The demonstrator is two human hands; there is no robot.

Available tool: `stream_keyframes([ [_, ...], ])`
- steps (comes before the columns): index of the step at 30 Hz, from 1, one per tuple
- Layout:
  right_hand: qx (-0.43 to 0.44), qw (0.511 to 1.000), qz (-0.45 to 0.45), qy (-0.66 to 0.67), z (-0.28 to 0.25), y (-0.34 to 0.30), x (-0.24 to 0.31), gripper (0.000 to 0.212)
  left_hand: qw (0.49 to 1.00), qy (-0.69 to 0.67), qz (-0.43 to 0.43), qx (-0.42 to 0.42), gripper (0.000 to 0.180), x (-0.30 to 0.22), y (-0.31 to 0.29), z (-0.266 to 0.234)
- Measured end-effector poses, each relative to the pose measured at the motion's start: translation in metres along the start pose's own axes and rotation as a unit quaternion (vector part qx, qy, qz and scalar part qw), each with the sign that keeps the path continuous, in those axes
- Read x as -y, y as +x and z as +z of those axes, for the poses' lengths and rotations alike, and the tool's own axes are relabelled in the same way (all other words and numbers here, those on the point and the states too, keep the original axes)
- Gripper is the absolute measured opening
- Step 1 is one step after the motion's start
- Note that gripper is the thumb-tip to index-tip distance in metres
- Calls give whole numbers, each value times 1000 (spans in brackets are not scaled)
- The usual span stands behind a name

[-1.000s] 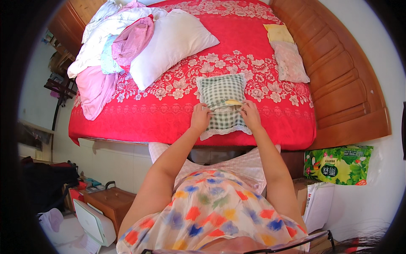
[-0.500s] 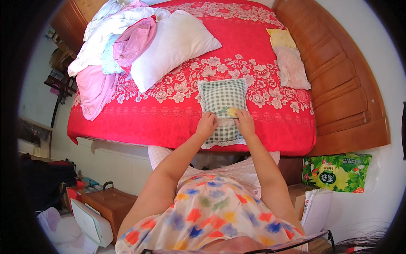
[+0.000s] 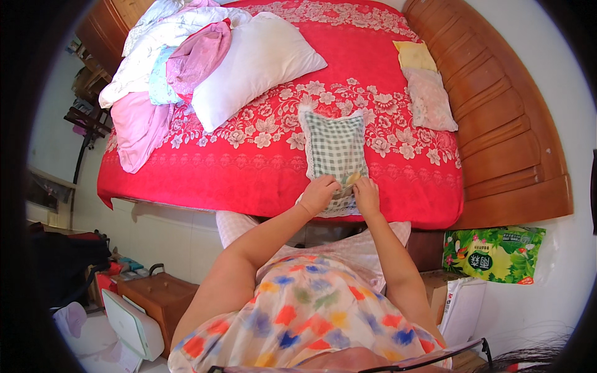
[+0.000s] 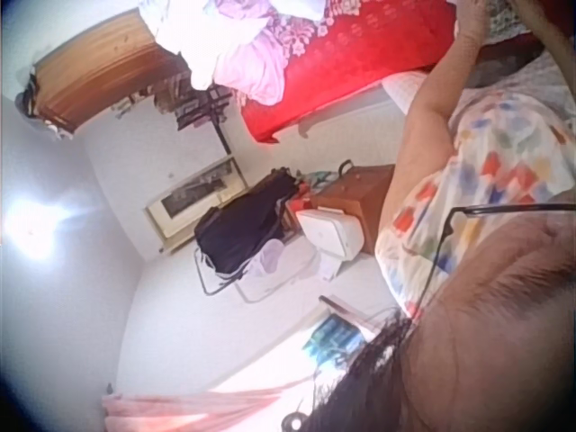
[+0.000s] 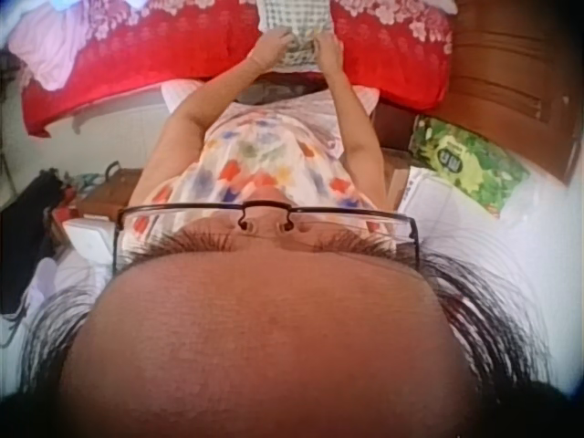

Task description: The person folds clothes on a bed by hand. They place a white cloth inside a yellow top and fold it, then place a checkered cloth inside a pink garment and fold it, setting them aside on the bed.

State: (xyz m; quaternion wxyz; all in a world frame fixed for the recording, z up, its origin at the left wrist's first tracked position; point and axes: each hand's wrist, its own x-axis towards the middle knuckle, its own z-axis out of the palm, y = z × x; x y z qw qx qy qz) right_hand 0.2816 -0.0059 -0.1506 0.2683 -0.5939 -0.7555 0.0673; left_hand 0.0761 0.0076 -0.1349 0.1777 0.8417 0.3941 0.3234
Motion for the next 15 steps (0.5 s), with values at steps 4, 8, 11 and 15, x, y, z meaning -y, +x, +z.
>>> stream_keyframes([
  [4,21,996,-86,-3,9,-1,13,11,991,29,-128,29,20,41,-27,7],
  [8,42,994,-102,-23,17,-11,10,10,994,21,-107,7,11,36,-24,-7],
  [11,23,998,-40,-36,12,-22,-3,11,995,27,-52,82,12,22,-27,-3],
  [15,7,999,-31,-12,17,-29,5,12,982,-8,-160,104,13,40,-40,3],
])
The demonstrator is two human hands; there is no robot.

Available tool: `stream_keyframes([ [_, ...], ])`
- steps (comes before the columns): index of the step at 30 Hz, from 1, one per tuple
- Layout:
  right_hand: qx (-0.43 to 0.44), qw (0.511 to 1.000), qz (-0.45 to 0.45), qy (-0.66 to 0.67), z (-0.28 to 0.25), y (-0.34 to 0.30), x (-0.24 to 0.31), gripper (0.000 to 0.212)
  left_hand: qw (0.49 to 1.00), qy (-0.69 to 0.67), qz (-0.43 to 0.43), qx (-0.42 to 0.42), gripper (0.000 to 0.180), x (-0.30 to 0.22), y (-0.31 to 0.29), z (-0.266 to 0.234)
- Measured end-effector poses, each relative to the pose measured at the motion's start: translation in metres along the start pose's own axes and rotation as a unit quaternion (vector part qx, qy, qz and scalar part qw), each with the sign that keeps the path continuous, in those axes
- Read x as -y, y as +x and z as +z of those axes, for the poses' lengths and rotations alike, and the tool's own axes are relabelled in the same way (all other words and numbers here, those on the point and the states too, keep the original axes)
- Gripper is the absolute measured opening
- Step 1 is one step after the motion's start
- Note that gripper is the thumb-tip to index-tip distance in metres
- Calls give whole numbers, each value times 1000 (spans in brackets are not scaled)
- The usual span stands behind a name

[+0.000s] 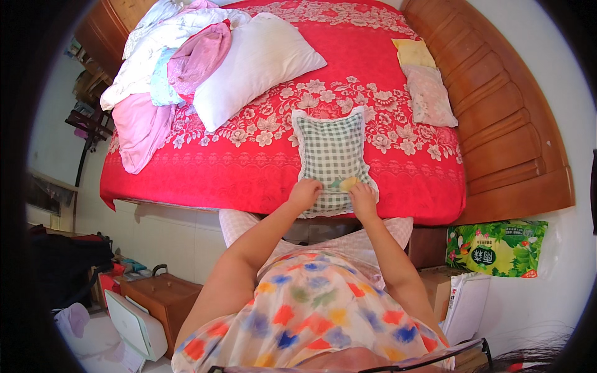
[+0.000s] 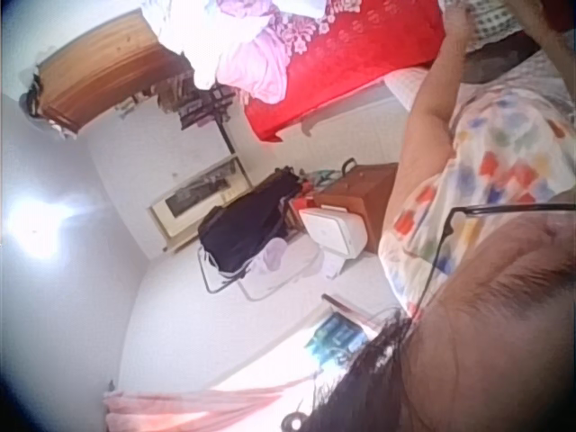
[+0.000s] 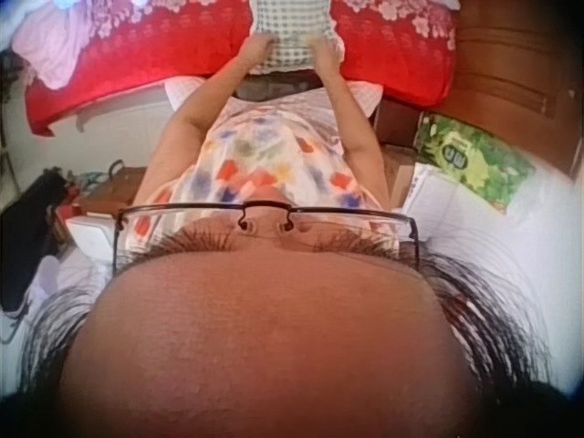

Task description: The person folds clothes on a bed by hand. They place a white cloth inside a yellow top and fold it, then place a checkered cloth inside a pink garment and fold it, setting them aside on the bed.

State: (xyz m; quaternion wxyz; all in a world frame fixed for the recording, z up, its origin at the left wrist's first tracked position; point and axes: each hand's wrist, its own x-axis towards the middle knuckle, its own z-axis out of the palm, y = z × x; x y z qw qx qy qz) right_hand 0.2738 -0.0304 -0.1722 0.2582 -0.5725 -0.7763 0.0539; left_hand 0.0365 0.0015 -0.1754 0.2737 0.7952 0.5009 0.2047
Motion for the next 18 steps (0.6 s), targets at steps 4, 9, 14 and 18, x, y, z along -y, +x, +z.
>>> stream_keyframes([
  [4,5,1000,14,5,4,0,7,13,989,-61,-92,-102,37,38,-4,11],
  [9,13,997,72,12,7,6,17,26,896,-295,-315,-102,61,51,2,21],
  [14,31,994,92,56,-1,11,36,44,775,-493,-393,-35,65,14,29,11],
  [18,14,982,94,162,-1,22,41,47,731,-574,-360,-86,52,9,52,17],
])
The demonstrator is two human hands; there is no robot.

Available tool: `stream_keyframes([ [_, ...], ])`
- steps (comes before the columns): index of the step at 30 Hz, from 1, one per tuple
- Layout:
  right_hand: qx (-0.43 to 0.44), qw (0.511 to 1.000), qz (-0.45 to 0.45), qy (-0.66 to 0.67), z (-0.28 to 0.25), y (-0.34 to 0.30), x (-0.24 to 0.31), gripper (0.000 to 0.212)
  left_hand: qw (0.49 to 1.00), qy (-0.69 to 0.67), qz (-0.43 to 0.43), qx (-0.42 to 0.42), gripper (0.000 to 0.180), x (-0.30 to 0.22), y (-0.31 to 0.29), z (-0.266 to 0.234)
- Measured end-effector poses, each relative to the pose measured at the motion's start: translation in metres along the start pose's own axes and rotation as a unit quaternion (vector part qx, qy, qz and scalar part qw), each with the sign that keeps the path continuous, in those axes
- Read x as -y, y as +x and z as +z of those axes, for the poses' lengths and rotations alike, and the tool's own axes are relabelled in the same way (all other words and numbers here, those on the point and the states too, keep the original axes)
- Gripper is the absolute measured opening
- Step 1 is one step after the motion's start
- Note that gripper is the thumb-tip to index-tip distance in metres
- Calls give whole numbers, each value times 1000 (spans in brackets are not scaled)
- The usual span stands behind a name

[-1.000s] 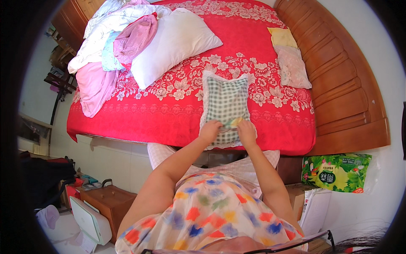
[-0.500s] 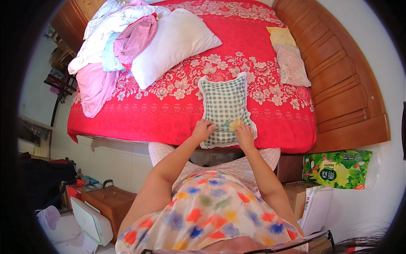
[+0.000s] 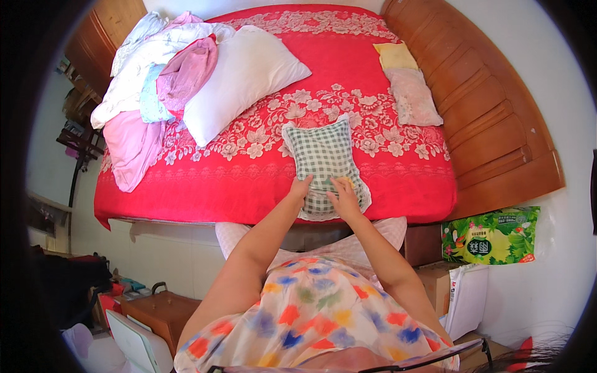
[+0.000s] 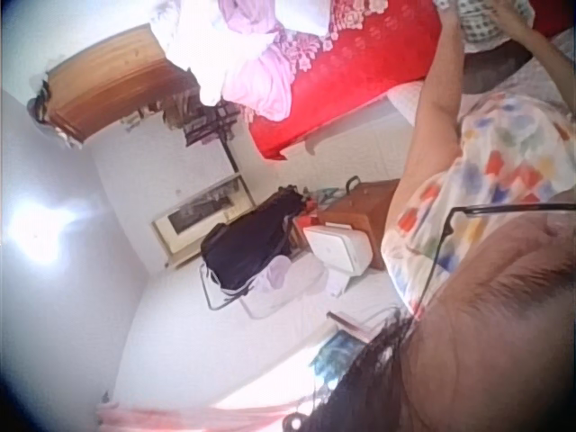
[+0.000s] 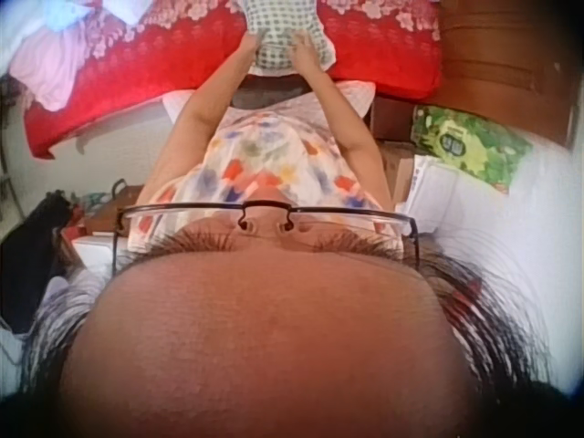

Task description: The person folds clothes on a bed by hand. They place a white cloth inside a yellow top and fold it, then place a checkered cloth inside a pink garment and fold it, setting them aside on the bed.

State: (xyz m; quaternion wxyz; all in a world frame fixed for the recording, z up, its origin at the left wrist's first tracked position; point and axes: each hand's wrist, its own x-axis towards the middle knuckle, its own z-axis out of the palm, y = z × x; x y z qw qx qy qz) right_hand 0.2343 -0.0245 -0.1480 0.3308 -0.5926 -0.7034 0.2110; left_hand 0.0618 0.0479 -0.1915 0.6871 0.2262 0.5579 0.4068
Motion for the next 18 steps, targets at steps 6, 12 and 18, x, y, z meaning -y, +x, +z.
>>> stream_keyframes([
  [6,38,989,15,139,-2,25,8,53,983,-144,109,12,40,-50,-23,30],
  [12,70,953,41,291,-5,52,53,53,962,-100,255,-13,38,-123,-69,33],
  [18,62,884,192,422,-12,45,65,49,854,333,382,-118,48,-119,-81,28],
])
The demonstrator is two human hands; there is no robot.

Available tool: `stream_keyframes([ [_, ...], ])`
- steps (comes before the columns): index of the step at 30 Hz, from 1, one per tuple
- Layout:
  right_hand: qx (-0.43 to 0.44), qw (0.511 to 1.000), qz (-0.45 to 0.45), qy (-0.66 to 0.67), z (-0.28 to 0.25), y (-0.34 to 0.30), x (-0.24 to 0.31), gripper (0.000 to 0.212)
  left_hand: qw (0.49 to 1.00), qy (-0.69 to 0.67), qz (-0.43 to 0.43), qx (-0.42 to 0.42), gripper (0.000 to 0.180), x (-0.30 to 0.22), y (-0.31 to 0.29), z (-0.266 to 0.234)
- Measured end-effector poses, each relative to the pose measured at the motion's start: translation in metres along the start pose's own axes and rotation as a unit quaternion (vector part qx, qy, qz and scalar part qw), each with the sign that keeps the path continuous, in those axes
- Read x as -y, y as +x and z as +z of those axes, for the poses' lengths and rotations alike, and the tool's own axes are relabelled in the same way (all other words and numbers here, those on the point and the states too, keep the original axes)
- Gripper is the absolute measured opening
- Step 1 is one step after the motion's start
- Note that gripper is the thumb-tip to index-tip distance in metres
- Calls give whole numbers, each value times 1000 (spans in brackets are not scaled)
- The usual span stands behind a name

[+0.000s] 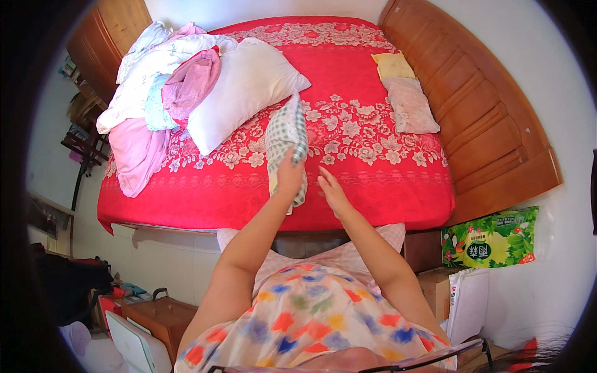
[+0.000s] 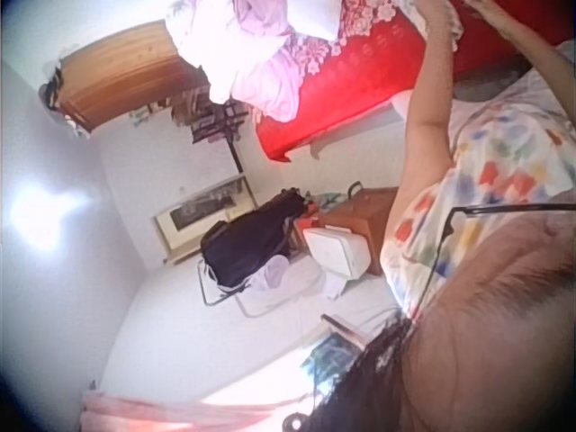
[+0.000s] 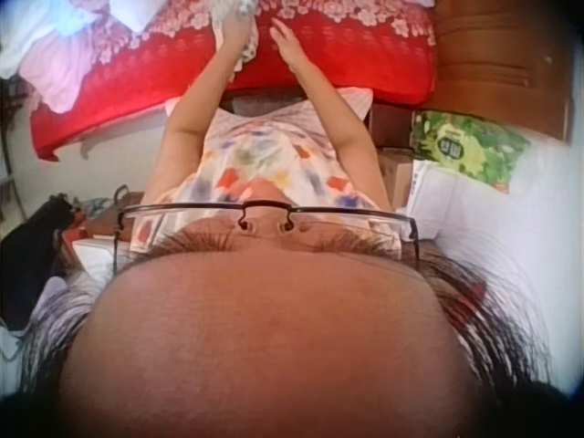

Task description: The person folds clothes on a bed by hand. They place a white cloth inside a yellow top and fold it, then place a checkered cloth inside a pink garment and fold it, setting them aside on the bed.

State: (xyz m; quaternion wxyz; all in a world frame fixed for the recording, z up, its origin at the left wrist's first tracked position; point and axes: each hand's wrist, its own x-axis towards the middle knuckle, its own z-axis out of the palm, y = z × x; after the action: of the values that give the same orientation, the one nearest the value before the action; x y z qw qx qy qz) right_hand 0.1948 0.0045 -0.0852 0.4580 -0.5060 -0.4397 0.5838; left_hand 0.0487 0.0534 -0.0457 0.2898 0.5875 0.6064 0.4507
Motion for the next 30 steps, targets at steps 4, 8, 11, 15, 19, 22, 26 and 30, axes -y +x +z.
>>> stream_keyframes([
  [4,-75,997,-23,-11,-26,10,-32,46,983,88,86,136,54,63,-34,56],
  [8,-129,992,4,-8,-51,5,-47,40,879,-136,-49,455,33,79,-58,87],
  [11,-150,987,16,-64,-76,9,-74,37,926,-181,-36,330,30,74,-44,72],
  [15,-139,983,16,-120,-68,17,-86,33,991,104,35,75,36,144,-19,15],
  [19,-117,978,-17,-169,-66,44,-100,32,990,117,-65,47,40,171,-26,-6],
  [22,-73,957,-55,-274,-49,67,-89,33,992,75,-75,62,35,178,-39,0],
  [26,-34,883,-188,-429,-17,90,-68,37,988,83,-89,92,21,170,-36,1],
  [30,-23,841,-166,-514,4,108,-55,22,984,40,-92,148,15,148,-36,-6],
])
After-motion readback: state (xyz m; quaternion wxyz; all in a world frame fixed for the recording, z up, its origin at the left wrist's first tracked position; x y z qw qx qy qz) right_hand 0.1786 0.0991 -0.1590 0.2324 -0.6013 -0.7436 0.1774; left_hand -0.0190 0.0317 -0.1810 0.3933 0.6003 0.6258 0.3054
